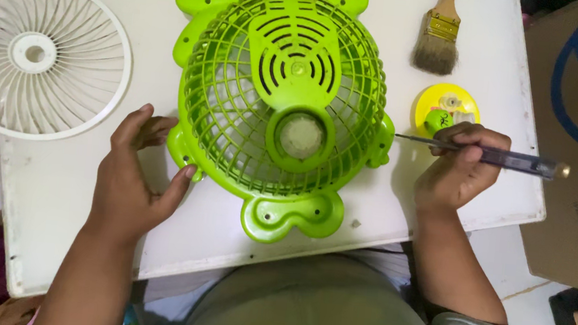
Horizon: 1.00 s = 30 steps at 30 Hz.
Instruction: The person uses a screwdriver to remove screws from a green frog-shaped electric fan, detaching the front grille and exposing the fan blades. The person continues to unscrew and remove components from the fan's interior.
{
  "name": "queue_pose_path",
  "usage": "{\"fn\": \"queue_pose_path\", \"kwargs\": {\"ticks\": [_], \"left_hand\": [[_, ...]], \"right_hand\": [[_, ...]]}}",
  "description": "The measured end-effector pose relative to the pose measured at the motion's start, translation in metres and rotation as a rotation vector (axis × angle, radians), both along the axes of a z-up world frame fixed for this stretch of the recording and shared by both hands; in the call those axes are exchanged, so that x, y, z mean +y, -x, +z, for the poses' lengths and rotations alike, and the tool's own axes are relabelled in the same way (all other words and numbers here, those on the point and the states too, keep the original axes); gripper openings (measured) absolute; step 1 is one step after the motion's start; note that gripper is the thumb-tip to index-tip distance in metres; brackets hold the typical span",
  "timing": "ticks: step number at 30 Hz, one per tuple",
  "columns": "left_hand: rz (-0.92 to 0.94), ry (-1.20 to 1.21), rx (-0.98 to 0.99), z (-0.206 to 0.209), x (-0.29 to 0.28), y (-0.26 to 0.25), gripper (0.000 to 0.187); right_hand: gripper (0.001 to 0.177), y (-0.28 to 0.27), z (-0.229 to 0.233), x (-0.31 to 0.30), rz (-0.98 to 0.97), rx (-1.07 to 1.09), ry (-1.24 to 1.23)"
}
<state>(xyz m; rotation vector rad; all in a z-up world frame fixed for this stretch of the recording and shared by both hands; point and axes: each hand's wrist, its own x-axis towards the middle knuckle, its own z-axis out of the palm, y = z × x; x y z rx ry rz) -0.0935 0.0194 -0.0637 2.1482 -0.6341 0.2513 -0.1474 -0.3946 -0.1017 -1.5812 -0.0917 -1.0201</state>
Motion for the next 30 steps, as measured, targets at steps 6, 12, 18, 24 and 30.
{"fn": "queue_pose_path", "kwargs": {"ticks": [6, 12, 18, 24, 30], "left_hand": [[-0.008, 0.027, 0.072, 0.003, -0.001, -0.001, 0.083], [0.009, 0.009, 0.093, 0.006, 0.001, 0.000, 0.073], [0.038, -0.007, 0.097, 0.013, 0.000, 0.006, 0.074], [0.030, -0.058, 0.076, 0.026, -0.006, 0.017, 0.068], [-0.058, -0.050, 0.100, 0.039, -0.020, 0.039, 0.055]], "right_hand": [[0.043, -0.004, -0.001, -0.002, 0.016, -0.017, -0.061], [0.036, 0.002, 0.004, -0.004, 0.213, 0.120, -0.176], [0.024, 0.021, 0.017, 0.001, 0.396, 0.514, -0.055], [0.030, 0.016, 0.027, -0.002, 0.297, 0.634, 0.100], [0.029, 0.002, 0.035, -0.005, 0.250, 0.570, 0.136]]}}
